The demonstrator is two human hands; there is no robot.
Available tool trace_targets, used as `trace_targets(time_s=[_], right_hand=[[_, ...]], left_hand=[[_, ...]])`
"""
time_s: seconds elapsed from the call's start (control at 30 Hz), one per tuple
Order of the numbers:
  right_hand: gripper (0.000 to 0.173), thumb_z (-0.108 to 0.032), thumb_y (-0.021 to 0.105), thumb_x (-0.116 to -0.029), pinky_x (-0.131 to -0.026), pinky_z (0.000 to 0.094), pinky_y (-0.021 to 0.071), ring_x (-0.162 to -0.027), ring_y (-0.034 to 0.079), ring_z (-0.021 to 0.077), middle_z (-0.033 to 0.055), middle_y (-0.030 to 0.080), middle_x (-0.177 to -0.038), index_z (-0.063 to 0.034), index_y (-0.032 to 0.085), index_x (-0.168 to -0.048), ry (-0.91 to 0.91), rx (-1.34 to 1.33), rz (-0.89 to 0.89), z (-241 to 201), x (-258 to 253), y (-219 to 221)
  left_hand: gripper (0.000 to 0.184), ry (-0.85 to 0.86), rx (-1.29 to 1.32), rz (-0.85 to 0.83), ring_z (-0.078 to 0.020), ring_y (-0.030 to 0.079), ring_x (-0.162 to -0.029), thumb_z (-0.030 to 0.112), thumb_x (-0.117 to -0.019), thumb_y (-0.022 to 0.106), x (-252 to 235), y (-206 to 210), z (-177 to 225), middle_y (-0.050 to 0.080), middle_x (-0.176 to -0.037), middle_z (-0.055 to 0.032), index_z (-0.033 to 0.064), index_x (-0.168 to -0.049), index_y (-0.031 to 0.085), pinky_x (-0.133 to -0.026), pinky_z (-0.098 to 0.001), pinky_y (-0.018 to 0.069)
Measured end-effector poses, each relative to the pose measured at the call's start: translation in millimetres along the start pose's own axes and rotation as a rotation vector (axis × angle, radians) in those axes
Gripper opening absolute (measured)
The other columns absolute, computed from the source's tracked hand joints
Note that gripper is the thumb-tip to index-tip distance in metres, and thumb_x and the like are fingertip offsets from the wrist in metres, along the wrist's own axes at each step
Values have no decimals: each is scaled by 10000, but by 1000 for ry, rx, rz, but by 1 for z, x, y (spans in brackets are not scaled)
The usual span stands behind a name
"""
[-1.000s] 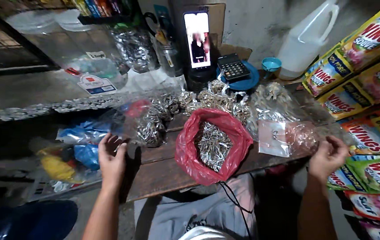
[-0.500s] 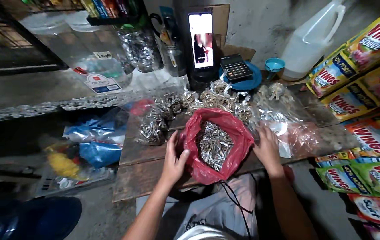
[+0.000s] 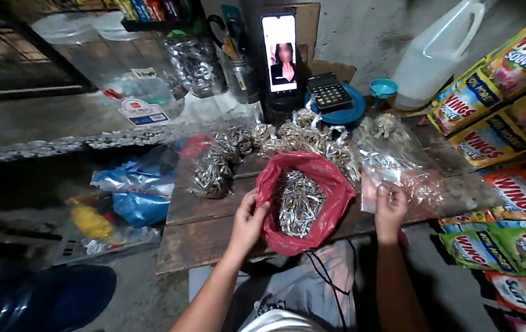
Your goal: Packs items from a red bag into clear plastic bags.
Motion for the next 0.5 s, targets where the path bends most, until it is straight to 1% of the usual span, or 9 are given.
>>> trace_targets(time_s=[0.03, 0.1, 0.2, 0.27, 0.33, 0.4, 0.47, 0.5], right_hand=[[276, -34, 566, -969, -932, 157, 484, -1019, 603, 26, 191, 646, -1060, 206, 585, -1104, -3, -18, 12, -1, 0, -1], [265, -22, 571, -964, -911, 137, 478, -994, 590, -10, 156, 640, -1035, 208, 571, -1096, -1, -36, 15, -4, 1, -1], [281, -25, 573, -963, -904, 134, 470, -987, 580, -7, 160, 629, -1038, 219, 554, -1102, 2, -32, 3, -5, 1, 0], [278, -36, 571, -970, -891, 128, 467, -974, 573, -16, 144, 620, -1027, 209, 550, -1099, 16, -17, -4, -5, 1, 1], [284, -41, 560, -985, -883, 122, 465, -964, 573, -22, 155, 621, -1031, 212, 553, -1113, 31, 4, 3, -8, 1, 1], [293, -41, 540, -1001, -880, 115, 457, -964, 570, -30, 179, 630, -1034, 226, 556, -1120, 31, 24, 22, -12, 1, -1], [306, -42, 522, -1018, -888, 115, 461, -964, 573, -38, 175, 628, -1040, 240, 539, -1136, 12, 15, 50, -18, 0, -4], [305, -42, 511, -1024, -887, 131, 477, -952, 585, -33, 152, 631, -1027, 241, 532, -1136, -13, -6, 65, -25, -2, -7]], left_hand=[[233, 19, 33, -11, -54, 603, -1131, 74, -946, 529, 5, 5, 3, 594, -1274, -169, -101, -1071, 619, -940, -202, 509], [235, 53, 65, -45, -71, 589, -1163, 67, -945, 536, 12, 17, 7, 583, -1282, -189, -117, -1065, 619, -960, -205, 500], [251, 90, 97, -74, -157, 536, -1275, 62, -936, 543, 14, 31, 6, 541, -1346, -266, -139, -1065, 621, -1033, -254, 460], [249, 110, 112, -74, -160, 533, -1282, 62, -929, 539, 11, 31, 4, 549, -1340, -261, -133, -1057, 628, -1046, -263, 454], [245, 127, 122, -81, -145, 544, -1266, 55, -932, 530, 10, 27, 2, 572, -1309, -248, -133, -1054, 628, -1049, -256, 452], [249, 105, 123, -81, -123, 562, -1232, 43, -941, 525, 10, 20, -2, 576, -1304, -232, -136, -1088, 617, -1031, -241, 464], [297, 62, 124, -46, -83, 604, -1130, 34, -956, 526, 12, 9, -5, 591, -1259, -204, -145, -1188, 569, -969, -214, 496], [338, 61, 119, -27, -60, 616, -1093, 39, -958, 531, 14, 3, -5, 598, -1234, -183, -144, -1242, 526, -947, -200, 507]])
Point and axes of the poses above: each hand's wrist, its own x-axis away from the middle knuckle, its own y-axis out of the palm, z = x × y, the point moved 9 cm from there along -x, towards the middle knuckle
